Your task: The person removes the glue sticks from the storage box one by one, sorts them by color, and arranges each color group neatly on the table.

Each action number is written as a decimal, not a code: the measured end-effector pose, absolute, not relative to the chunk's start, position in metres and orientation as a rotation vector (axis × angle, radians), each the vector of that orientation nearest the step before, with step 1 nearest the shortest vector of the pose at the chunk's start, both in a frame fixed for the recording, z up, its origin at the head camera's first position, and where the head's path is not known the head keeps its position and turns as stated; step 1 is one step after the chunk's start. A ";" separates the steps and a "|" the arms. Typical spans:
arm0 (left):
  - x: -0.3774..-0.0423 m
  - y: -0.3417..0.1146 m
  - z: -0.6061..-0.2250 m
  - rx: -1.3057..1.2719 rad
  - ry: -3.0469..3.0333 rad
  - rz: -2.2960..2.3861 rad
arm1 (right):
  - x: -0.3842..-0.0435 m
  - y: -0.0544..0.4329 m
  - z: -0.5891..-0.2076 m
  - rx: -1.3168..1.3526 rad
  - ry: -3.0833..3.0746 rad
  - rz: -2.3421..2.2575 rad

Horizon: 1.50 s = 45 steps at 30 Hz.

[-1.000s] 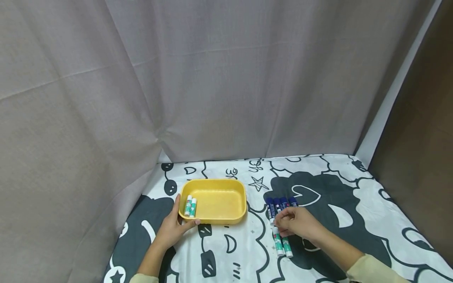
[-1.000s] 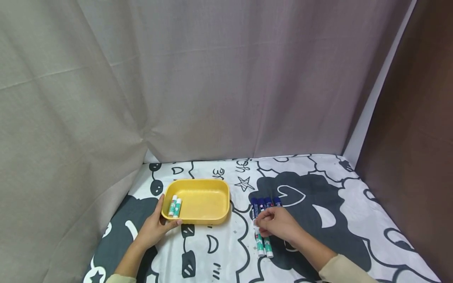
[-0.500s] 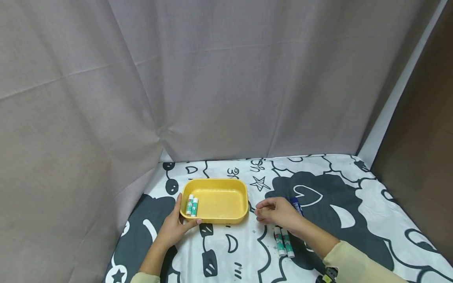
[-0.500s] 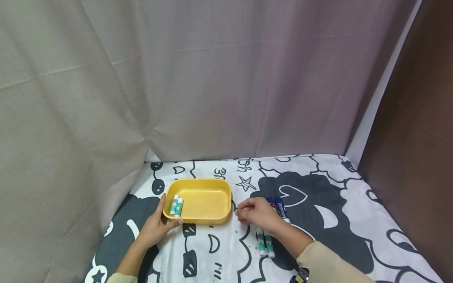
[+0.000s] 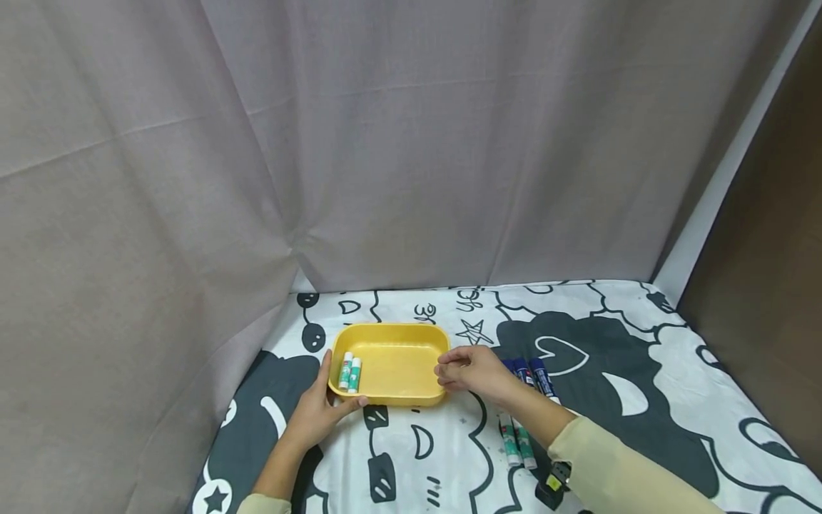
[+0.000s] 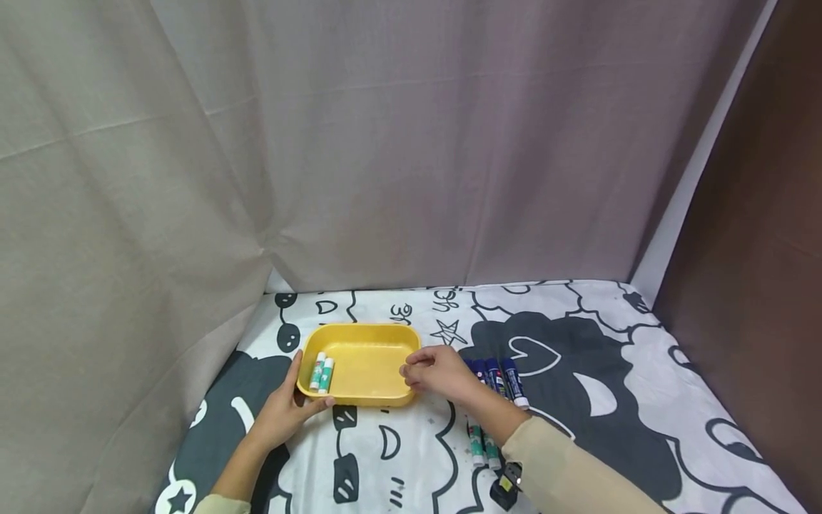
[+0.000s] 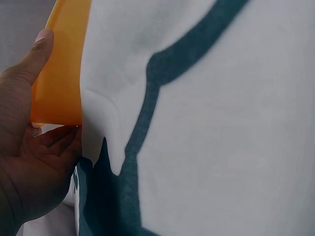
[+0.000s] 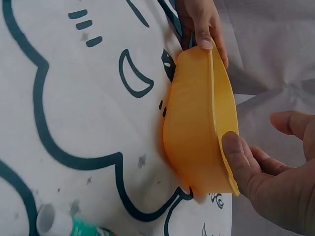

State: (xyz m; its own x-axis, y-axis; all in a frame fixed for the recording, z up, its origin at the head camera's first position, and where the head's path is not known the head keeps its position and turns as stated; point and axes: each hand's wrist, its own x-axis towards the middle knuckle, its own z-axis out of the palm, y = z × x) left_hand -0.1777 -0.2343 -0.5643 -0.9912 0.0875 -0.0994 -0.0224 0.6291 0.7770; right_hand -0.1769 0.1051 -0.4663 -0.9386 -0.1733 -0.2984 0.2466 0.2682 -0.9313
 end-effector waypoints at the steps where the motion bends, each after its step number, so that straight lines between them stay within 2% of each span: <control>1: -0.178 -0.235 -0.564 0.054 2.719 1.301 | -0.178 0.103 -0.466 0.069 2.196 -1.719; 12: -0.179 -0.234 -0.563 0.051 2.737 1.290 | -0.190 0.083 -0.466 0.113 2.188 -1.713; 45: -0.179 -0.233 -0.564 0.048 2.715 1.318 | -0.220 0.020 -0.499 0.063 2.029 -1.756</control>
